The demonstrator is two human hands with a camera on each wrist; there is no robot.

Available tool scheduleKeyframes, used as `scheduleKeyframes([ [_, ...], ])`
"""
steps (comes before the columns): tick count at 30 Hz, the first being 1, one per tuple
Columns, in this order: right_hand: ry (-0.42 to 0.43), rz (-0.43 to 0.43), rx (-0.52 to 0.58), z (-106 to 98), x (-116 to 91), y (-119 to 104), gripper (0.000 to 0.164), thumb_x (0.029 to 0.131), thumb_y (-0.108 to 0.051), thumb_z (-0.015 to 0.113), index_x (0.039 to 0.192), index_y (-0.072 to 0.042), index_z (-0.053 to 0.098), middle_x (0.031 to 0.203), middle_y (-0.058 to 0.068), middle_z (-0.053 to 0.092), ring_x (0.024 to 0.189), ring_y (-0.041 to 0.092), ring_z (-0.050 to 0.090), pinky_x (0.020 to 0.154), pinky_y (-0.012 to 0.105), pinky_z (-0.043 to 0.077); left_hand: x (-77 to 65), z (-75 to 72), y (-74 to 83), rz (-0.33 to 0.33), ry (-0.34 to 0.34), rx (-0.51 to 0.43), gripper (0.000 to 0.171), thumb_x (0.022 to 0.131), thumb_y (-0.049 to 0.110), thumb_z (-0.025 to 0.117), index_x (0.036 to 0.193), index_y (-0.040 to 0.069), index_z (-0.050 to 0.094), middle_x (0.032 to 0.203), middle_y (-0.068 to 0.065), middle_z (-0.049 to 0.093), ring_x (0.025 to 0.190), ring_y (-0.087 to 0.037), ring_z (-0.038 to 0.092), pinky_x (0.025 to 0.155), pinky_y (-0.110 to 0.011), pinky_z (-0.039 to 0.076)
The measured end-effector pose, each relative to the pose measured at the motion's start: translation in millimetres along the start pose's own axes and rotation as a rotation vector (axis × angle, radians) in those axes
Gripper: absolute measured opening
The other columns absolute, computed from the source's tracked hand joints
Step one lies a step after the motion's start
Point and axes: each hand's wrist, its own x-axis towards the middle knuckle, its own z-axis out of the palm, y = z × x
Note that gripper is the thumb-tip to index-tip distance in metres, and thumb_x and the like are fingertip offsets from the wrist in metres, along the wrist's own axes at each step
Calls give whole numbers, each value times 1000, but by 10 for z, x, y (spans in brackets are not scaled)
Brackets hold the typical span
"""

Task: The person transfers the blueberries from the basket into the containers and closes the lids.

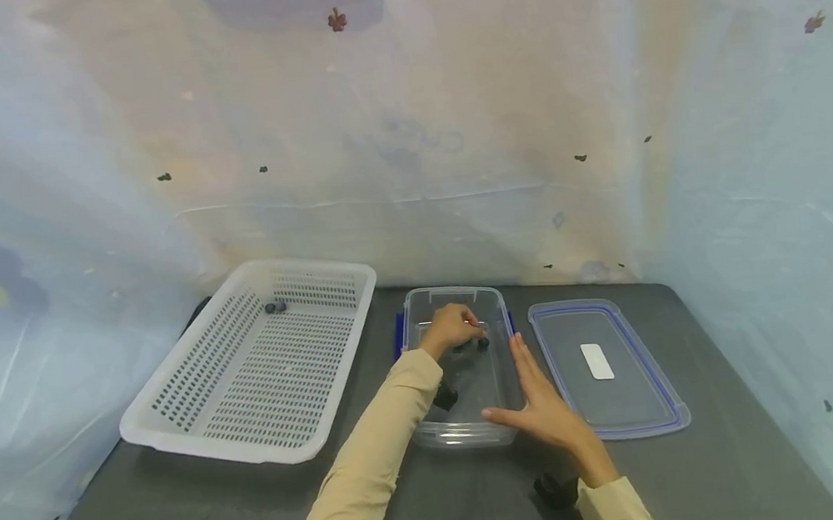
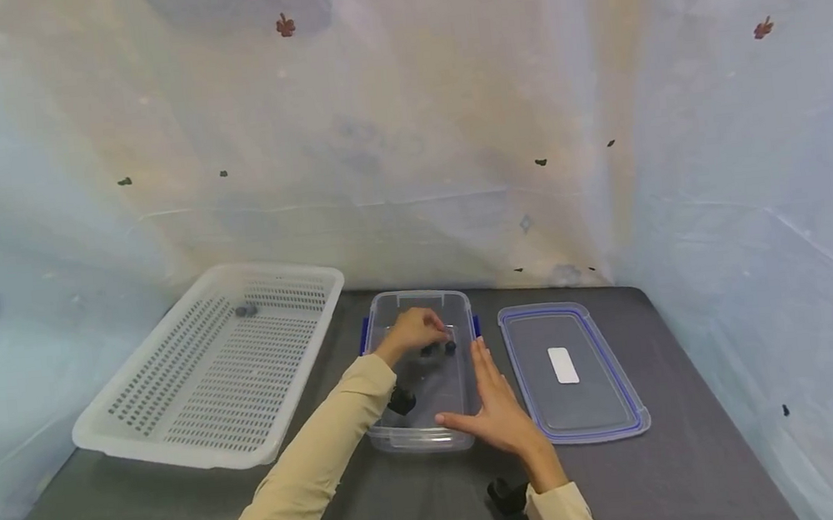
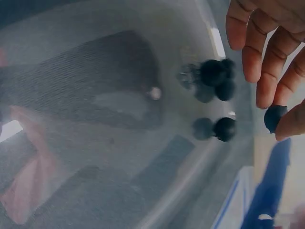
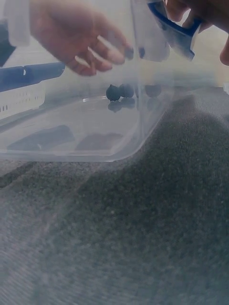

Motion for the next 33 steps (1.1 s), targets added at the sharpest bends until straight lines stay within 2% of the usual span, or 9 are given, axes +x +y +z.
scheduleKeyframes([
  [6,0,5,2,8,3,0,118,77,-44,78,154,-2,0,160,14,-6,144,38,1,108,65,13,-24,36,-80,-39,38,0,14,76,7,81,82,2,69,78,-4,64,71,-16,55,64,-27,48],
  [10,-4,3,14,-3,4,-9,118,77,-43,78,154,-2,-1,160,14,-7,144,39,0,107,66,13,-23,64,-101,-49,26,0,14,75,2,81,82,1,69,77,-5,63,71,-18,56,62,-27,48],
  [17,-2,-2,7,5,3,-8,118,77,-43,78,154,-1,0,160,15,-6,144,39,1,107,65,13,8,154,-187,-46,-15,92,15,73,1,82,84,1,72,77,-3,64,70,-17,56,62,-26,48],
  [25,12,-12,2,18,2,-13,117,76,-43,79,154,0,2,159,21,-2,144,39,3,107,65,15,10,187,-207,-52,-9,72,18,71,-2,83,85,0,72,79,-4,65,71,-17,57,62,-26,49],
  [30,9,-9,2,21,3,-7,117,76,-43,79,154,-1,1,159,20,-3,144,39,3,107,65,14,21,182,-211,-52,11,66,18,70,-1,84,83,2,72,78,-4,65,72,-17,57,63,-27,49],
  [33,7,-6,1,21,1,0,117,77,-43,79,154,-1,1,160,19,-3,144,40,3,107,65,15,17,165,-193,-45,27,44,17,70,0,83,82,2,72,76,-4,65,67,-16,55,60,-26,48],
])
